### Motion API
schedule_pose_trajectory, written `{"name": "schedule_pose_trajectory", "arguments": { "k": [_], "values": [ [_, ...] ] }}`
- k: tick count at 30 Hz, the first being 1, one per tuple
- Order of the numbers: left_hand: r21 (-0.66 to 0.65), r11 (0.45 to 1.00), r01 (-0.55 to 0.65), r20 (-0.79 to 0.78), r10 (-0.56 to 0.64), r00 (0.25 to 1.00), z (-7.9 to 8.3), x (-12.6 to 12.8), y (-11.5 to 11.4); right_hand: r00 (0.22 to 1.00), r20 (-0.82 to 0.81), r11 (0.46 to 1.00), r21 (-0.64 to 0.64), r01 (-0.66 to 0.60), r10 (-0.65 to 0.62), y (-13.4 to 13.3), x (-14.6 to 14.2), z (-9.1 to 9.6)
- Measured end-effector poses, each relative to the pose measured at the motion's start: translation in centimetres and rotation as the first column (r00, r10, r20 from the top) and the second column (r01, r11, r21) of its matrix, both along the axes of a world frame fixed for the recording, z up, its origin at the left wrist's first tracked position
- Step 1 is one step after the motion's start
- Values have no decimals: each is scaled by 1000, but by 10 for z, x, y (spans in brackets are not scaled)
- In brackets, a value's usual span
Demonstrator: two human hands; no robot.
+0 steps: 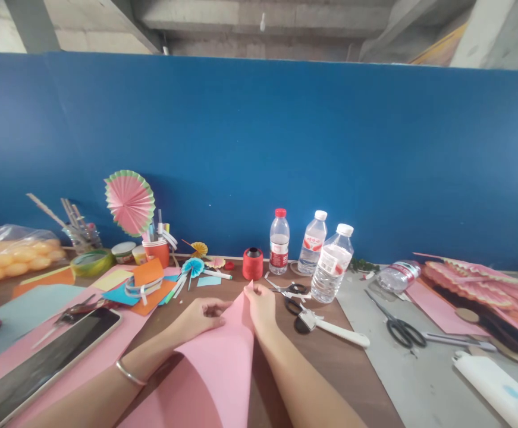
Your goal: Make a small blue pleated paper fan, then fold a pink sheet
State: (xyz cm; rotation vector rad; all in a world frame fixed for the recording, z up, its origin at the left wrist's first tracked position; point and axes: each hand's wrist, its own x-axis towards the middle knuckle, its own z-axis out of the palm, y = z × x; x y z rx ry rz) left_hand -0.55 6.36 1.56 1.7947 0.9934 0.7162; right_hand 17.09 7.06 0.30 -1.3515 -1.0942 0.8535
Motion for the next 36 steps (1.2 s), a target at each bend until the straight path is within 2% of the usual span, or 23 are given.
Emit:
{"name": "schedule_pose_trajectory", "arguments": {
  "k": [7,13,17,24,30,36],
  "values": [
    [-47,998,42,30,-41,999,1,1,-3,998,-47,999,13,45,-44,4,10,4],
    [-76,995,61,33,-59,998,3,1,-5,988,-131,996,22,86,-82,13,18,-7],
    [-38,998,52,-11,-52,999,5,1,-5,973,-194,992,21,128,-121,20,29,-12],
    [25,999,-22,-22,22,1000,5,2,-9,939,-291,981,3,192,-183,27,41,-10],
    [105,994,7,-98,4,995,11,0,-7,924,-314,974,-5,228,-218,26,47,-9],
    [145,989,4,-128,15,992,10,-4,-3,908,-346,968,-6,252,-239,33,57,-18]
  ]
}}
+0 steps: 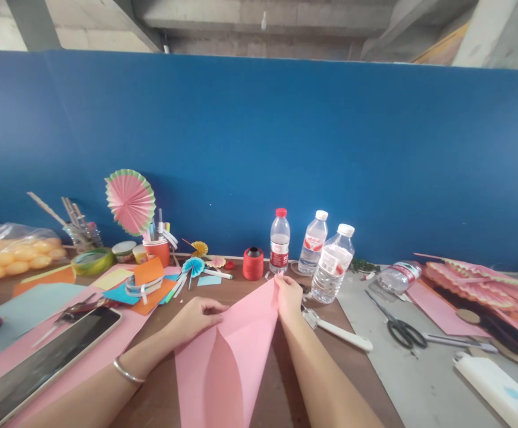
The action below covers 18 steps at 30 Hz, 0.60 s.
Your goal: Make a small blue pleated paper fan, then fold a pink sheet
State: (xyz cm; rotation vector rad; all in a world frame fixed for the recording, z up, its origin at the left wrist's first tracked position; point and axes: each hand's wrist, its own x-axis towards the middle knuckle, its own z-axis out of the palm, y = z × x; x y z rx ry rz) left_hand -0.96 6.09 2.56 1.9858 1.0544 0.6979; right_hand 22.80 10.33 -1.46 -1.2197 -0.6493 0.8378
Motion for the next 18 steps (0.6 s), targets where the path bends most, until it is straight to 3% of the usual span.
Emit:
{"name": "schedule_pose_trajectory", "arguments": {
  "k": [12,18],
  "values": [
    [108,988,-112,-34,116,993,-4,-1,0,998,31,998,-14,57,-56,4,14,-5],
    [75,983,-167,-39,171,985,1,2,-4,990,142,1000,-11,-1,3,-3,2,8]
  ]
}}
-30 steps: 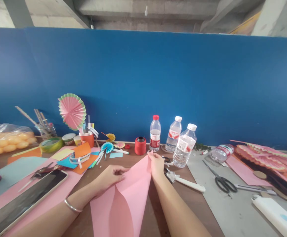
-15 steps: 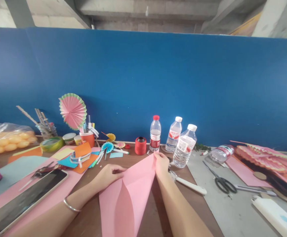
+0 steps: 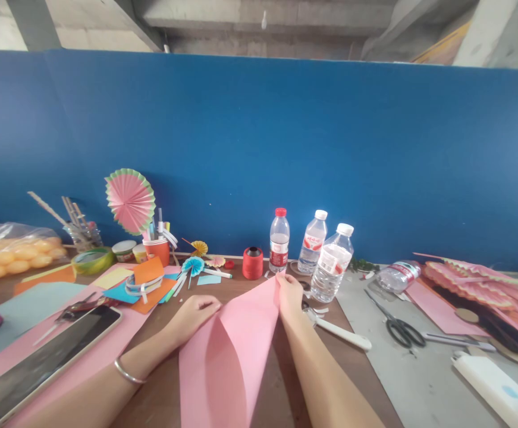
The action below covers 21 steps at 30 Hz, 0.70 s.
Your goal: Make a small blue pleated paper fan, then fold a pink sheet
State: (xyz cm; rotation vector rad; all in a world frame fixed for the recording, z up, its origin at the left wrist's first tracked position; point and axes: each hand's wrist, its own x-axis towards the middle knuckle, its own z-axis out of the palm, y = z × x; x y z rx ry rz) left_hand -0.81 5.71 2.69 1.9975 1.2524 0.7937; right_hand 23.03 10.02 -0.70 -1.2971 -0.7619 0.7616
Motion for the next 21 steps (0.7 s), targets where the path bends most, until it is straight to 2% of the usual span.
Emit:
{"name": "schedule_pose_trajectory", "arguments": {
  "k": [3,6,9,11,12,14,19,21],
  "values": [
    [-94,995,-32,12,33,999,4,2,-4,992,106,997,10,-74,73,-6,-10,8],
    [-252,968,0,167,44,985,7,3,-7,968,209,990,2,-144,141,-10,-20,13],
    [-469,873,136,435,94,896,8,3,-5,929,301,975,-8,-224,215,-15,-32,17],
    [-550,806,220,540,142,830,6,3,-2,891,361,957,-16,-289,275,-19,-43,18],
    [-563,791,241,564,154,811,5,3,-1,872,388,949,-23,-315,299,-22,-49,18],
    [-549,797,251,567,135,812,1,4,1,838,433,936,-39,-350,331,-28,-61,18],
    [-381,919,102,397,63,915,-8,9,-1,790,484,917,-73,-392,376,-38,-77,14],
    [-317,947,55,352,63,934,-10,10,-1,786,483,914,-87,-395,386,-38,-77,12]
  ]
}}
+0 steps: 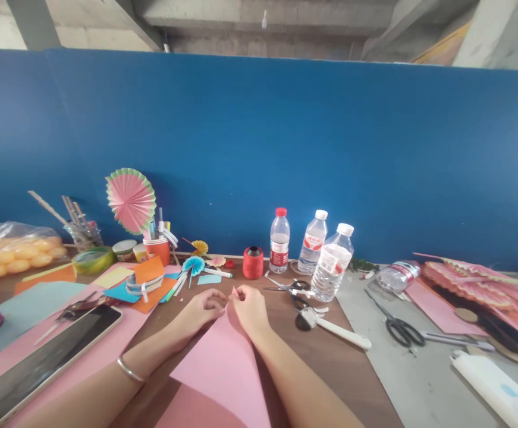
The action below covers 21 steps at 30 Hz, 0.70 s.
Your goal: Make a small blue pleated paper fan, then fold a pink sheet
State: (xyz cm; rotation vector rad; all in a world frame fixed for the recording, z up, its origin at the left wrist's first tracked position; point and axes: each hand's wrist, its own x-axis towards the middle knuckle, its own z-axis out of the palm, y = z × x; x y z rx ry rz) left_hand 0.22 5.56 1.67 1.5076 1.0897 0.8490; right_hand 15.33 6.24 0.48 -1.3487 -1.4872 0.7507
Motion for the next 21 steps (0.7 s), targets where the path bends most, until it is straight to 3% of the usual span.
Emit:
{"name": "schedule_pose_trajectory", "arguments": {
  "k": [6,14,21],
  "values": [
    [173,980,-94,-95,112,989,-2,1,3,1000,-9,997,-79,-25,25,7,3,-5],
    [223,968,-115,-107,142,984,-1,1,3,978,-114,968,-164,-191,173,4,6,4],
    [211,974,-85,-111,110,988,2,2,0,989,-149,986,-158,-52,28,6,8,4]
  ]
}}
